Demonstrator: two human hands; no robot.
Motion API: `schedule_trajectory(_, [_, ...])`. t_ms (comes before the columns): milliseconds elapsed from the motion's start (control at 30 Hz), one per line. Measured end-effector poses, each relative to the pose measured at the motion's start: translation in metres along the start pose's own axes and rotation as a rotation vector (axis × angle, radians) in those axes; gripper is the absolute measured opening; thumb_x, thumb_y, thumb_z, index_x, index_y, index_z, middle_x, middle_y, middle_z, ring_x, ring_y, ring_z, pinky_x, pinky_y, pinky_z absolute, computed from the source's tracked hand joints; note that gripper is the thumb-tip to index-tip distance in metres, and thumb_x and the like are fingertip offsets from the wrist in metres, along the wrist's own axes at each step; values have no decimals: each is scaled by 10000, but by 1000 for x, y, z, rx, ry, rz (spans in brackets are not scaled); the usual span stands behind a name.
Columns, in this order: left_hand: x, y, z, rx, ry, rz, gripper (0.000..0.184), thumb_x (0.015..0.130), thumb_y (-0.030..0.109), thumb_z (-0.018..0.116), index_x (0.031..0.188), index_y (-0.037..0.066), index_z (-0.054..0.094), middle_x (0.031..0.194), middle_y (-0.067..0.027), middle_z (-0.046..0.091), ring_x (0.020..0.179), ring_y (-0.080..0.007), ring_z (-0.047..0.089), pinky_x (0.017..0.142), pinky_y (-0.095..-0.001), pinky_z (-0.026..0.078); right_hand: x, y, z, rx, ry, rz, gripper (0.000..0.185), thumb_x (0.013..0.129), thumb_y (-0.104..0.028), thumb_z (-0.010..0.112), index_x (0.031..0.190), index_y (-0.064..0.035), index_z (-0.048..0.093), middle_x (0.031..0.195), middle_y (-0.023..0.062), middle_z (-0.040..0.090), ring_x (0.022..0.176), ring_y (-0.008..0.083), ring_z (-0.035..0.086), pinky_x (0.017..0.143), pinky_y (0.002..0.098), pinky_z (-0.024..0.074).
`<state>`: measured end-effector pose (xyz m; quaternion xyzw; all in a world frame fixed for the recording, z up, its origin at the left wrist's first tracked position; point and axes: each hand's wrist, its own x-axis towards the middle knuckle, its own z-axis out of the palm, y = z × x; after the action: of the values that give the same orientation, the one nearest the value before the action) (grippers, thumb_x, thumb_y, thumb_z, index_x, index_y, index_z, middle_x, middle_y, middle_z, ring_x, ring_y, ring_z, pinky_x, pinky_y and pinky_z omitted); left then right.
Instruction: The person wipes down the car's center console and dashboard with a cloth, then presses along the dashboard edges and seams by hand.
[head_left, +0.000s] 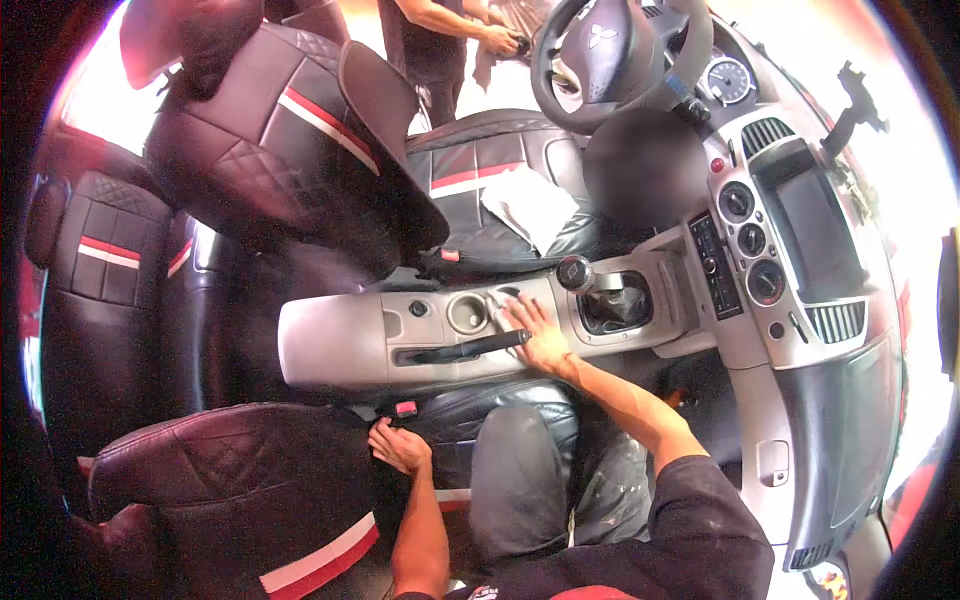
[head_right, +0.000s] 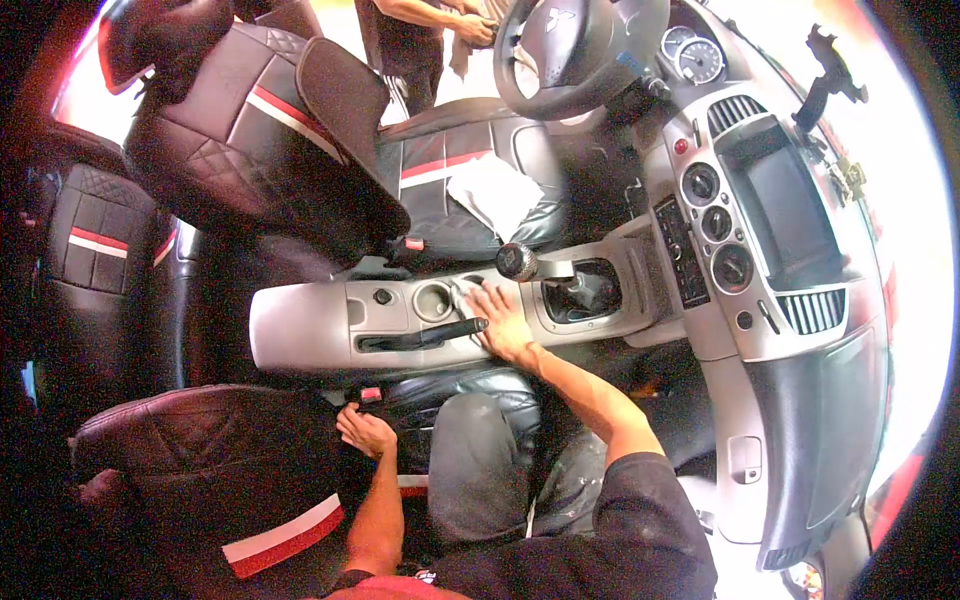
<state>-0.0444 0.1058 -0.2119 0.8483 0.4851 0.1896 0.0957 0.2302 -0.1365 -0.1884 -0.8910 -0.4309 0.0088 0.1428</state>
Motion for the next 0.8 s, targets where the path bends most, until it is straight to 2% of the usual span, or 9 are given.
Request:
schedule_trajectory(133, [1,-3,0,-25,-11,0,297,848,84,563,1145,90,580,1179,-133,572,1205,-361,507,976,-514,389,-36,28,-20,-34,-237,-254,748,871,-330,688,1535,-77,455,1702,86,253,1583,326,187,1284,545,153])
schedule_trajectory(200, [1,0,-6,-35,-7,39,312,847,93,571,1159,92,584,1196,-136,571,1221,-363,499,991,-519,384,-45,35,-59,-121,-363,-307,850,817,-270,731,1588,-164,388,1704,84,252,1571,329,225,1287,548,160])
schedule_trajectory(233, [-1,-2,-6,-18,-35,16,309,851,94,569,1160,94,587,1203,-137,572,1224,-364,499,998,-518,381,-47,46,-53,-305,-322,-370,878,822,-283,735,1600,-139,354,1700,92,260,1568,334,230,1282,538,184])
schedule_trajectory(333, [1,-4,5,4,-13,2,284,863,103,560,1144,99,598,1208,-136,582,1219,-359,505,997,-508,383,-32,36,-36,-228,-133,-199,815,904,-379,678,1573,-39,361,1666,170,292,1553,371,242,1272,521,203])
schedule_trajectory(400, [2,-2,6,-1,-1,-17,264,873,105,548,1132,103,604,1196,-130,588,1209,-348,512,989,-503,382,-8,13,-22,-125,-178,-63,788,937,-386,641,1565,-5,356,1650,197,303,1540,411,241,1266,521,213])
schedule_trajectory(500, [1,-4,7,-4,0,-19,253,882,102,536,1124,107,607,1193,-116,590,1193,-341,523,971,-505,387,13,-16,0,-58,25,-261,761,913,-331,673,1534,12,397,1623,215,343,1500,442,308,1254,521,257])
schedule_trajectory(633, [3,-3,2,-18,16,18,255,879,99,529,1122,102,604,1180,-109,585,1182,-344,528,960,-508,394,-4,-1,-13,-22,-212,-535,841,832,-316,737,1542,-19,397,1661,195,299,1544,397,265,1273,522,223])
schedule_trajectory(733, [2,0,1,-7,-2,-4,264,875,98,523,1126,97,603,1170,-110,579,1181,-346,527,956,-510,393,-47,45,-44,-246,-286,-477,876,820,-355,756,1547,-23,394,1673,201,273,1552,379,255,1279,522,197])
schedule_trajectory(800, [-1,-2,6,3,8,-7,270,871,99,518,1127,97,604,1167,-114,580,1180,-348,526,946,-510,393,-55,49,-54,-252,-287,-251,869,854,-410,734,1549,-16,390,1669,222,265,1554,384,247,1283,530,174])
